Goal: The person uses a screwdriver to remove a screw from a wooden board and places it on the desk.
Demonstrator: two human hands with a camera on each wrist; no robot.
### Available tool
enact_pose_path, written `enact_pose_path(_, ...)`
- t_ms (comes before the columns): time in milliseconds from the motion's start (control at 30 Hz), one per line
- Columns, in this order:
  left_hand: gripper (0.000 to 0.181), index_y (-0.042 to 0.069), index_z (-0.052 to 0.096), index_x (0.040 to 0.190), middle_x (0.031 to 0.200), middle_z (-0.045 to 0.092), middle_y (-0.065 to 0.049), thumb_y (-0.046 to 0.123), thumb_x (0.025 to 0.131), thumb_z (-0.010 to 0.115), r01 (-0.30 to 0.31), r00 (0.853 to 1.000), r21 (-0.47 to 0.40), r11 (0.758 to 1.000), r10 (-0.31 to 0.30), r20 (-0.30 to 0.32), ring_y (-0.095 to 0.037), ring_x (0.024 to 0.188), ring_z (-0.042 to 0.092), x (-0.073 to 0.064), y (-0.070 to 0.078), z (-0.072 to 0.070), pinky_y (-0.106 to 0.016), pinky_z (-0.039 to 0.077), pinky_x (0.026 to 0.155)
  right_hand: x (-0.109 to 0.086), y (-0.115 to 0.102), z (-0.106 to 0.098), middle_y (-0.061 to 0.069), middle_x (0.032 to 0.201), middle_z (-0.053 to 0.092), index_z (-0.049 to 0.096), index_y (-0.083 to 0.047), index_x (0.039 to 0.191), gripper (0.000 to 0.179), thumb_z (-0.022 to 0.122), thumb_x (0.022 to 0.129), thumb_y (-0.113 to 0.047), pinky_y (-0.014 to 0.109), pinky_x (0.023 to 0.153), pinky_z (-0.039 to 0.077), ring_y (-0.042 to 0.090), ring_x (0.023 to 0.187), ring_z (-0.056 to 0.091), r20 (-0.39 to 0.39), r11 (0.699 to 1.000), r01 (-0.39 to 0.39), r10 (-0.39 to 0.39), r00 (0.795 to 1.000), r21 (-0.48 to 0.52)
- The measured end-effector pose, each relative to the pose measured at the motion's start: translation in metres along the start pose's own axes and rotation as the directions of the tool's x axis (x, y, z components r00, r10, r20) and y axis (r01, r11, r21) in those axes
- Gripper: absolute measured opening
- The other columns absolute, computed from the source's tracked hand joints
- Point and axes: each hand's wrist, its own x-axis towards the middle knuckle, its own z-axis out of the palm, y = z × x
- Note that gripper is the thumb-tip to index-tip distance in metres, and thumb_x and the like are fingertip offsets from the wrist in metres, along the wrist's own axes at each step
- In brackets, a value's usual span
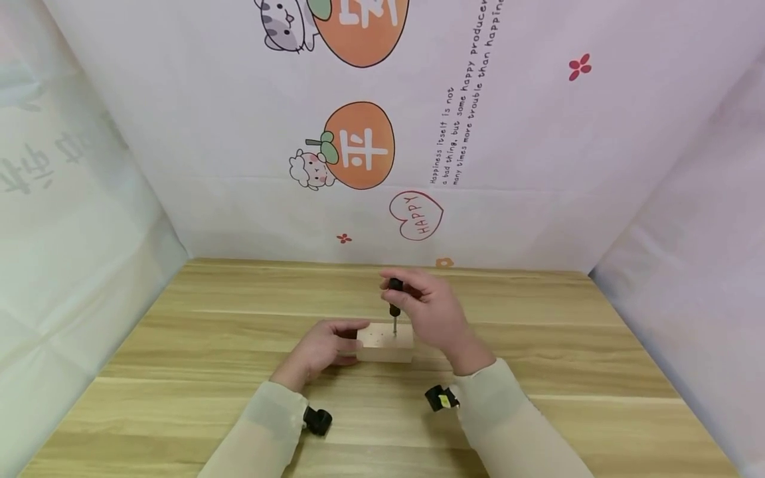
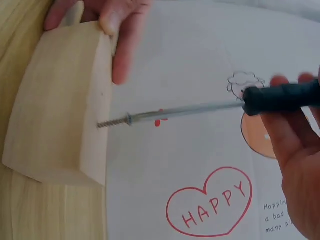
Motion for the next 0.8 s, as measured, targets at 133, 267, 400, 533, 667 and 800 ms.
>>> enact_pose_path(133,0.038,0.008,0.066,0.133,0.145,0.047,-0.017,0.002,0.094,0.067,0.003,1.0,0.008,1.0,-0.003,-0.007,-0.029,0.113,0.06,0.0,0.0,0.0,-0.042,0.057,0.084,0.0,-0.005,0.002,0.005,0.109,0.069,0.07,-0.009,0.127,0.032,0.069,0.096,-0.009,0.028,0.075,0.057,0.018,0.095,0.067,0.012,0.998,-0.043,0.044,0.999,-0.044)
enact_pose_path(267,0.038,0.007,0.066,0.133,0.143,0.05,-0.017,0.003,0.095,0.066,0.001,1.0,0.013,1.0,-0.001,-0.012,-0.028,0.111,0.06,-0.001,0.0,0.0,-0.043,0.057,0.084,-0.002,-0.015,0.009,0.007,0.108,0.065,0.07,-0.005,0.125,0.034,0.073,0.091,-0.003,0.028,0.074,0.059,0.018,0.091,0.065,-0.052,0.971,0.033,-0.046,0.998,-0.238)
enact_pose_path(400,0.038,0.007,0.065,0.133,0.143,0.05,-0.016,0.003,0.095,0.066,-0.006,1.0,0.009,1.0,0.006,-0.014,-0.028,0.112,0.06,-0.002,0.001,0.001,-0.044,0.057,0.085,-0.003,-0.022,0.013,0.006,0.098,0.058,0.07,-0.003,0.124,0.04,0.075,0.085,0.003,0.027,0.069,0.059,0.018,0.083,0.063,-0.106,0.936,0.075,-0.118,0.987,-0.345)
enact_pose_path(533,0.039,0.007,0.065,0.133,0.144,0.049,-0.017,0.003,0.095,0.067,-0.007,1.0,0.003,1.0,0.007,-0.014,-0.028,0.112,0.059,-0.003,0.001,0.001,-0.044,0.057,0.084,-0.006,-0.019,0.014,0.006,0.097,0.061,0.071,-0.003,0.116,0.033,0.076,0.085,0.004,0.027,0.07,0.059,0.018,0.084,0.064,-0.112,0.918,0.133,-0.187,0.976,-0.374)
enact_pose_path(667,0.039,0.008,0.066,0.133,0.144,0.05,-0.016,0.004,0.094,0.068,-0.004,1.0,0.004,1.0,0.004,-0.011,-0.027,0.112,0.059,-0.001,0.0,0.001,-0.043,0.057,0.084,-0.004,-0.017,0.008,0.003,0.1,0.066,0.073,-0.005,0.11,0.027,0.076,0.085,0.007,0.028,0.069,0.058,0.015,0.083,0.064,-0.058,0.939,0.143,-0.17,0.984,-0.313)
enact_pose_path(800,0.039,0.009,0.067,0.132,0.141,0.053,-0.015,0.003,0.094,0.067,0.0,1.0,0.01,1.0,0.0,-0.018,-0.027,0.11,0.06,0.001,-0.001,0.0,-0.042,0.058,0.083,0.001,-0.015,-0.002,0.002,0.103,0.07,0.073,-0.008,0.114,0.029,0.07,0.089,0.006,0.032,0.074,0.058,0.014,0.088,0.067,0.017,0.987,0.02,-0.017,1.0,-0.158)
